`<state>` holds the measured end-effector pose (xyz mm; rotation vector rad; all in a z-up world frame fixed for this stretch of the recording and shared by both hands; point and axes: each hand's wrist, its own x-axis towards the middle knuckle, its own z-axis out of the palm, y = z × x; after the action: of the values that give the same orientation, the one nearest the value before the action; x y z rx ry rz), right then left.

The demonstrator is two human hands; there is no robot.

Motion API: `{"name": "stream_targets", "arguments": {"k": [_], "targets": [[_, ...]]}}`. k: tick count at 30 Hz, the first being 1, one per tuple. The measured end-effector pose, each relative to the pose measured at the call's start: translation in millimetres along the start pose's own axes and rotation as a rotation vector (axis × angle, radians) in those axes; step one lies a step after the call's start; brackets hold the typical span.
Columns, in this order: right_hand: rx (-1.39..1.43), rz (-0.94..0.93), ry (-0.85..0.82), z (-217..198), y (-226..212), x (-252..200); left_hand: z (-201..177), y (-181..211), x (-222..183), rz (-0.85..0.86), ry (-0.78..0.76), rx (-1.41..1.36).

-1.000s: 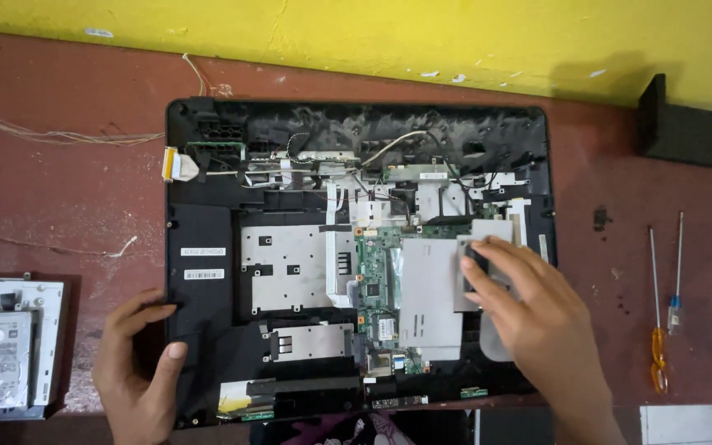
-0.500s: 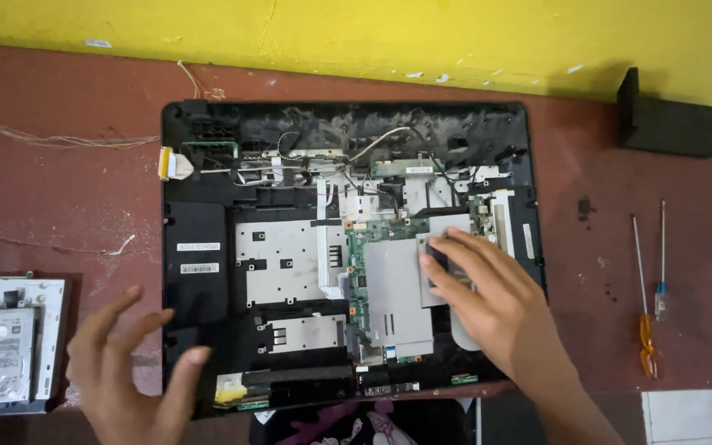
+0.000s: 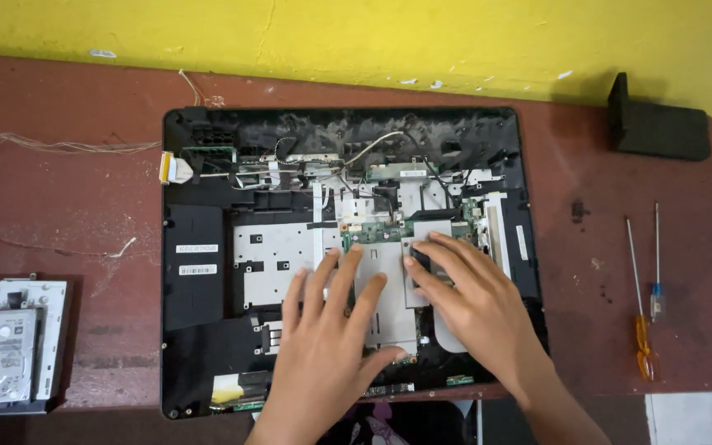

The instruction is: Disassembling and reassembling internal components of an electronic device, including RAM installation and securing parts with a screwdriver.

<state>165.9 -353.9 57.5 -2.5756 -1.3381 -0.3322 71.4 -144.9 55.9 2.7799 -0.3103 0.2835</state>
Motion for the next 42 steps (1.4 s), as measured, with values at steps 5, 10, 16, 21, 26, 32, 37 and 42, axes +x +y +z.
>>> {"name": "stream_targets", "arguments": {"k": [5, 10, 16, 21, 26, 32, 37, 42], "targets": [[0.071, 0.020, -0.033, 4, 4, 1, 18, -4, 3, 0.011, -0.034, 0.033], [0.086, 0.035, -0.068, -7, 9, -1, 24, -10, 2, 0.000, -0.067, 0.036], [0.115, 0.302, 0.021, -26, 27, -36, 32, -16, 2, 0.013, -0.137, 0.026], [0.109, 0.295, -0.205, -23, 25, -62, 39, -20, 1, 0.003, -0.133, 0.072], [0.077, 0.257, -0.303, -14, 28, -65, 41, -21, 4, 0.004, -0.149, 0.062], [0.132, 0.310, -0.321, -15, 24, -56, 45, -20, 3, 0.010, -0.171, 0.094], [0.167, 0.195, -0.192, -18, 23, -27, 48, -20, 0, 0.017, -0.200, 0.121], [0.213, 0.088, -0.270, -1, 27, -6, 47, -18, -1, -0.008, -0.154, 0.087]]}}
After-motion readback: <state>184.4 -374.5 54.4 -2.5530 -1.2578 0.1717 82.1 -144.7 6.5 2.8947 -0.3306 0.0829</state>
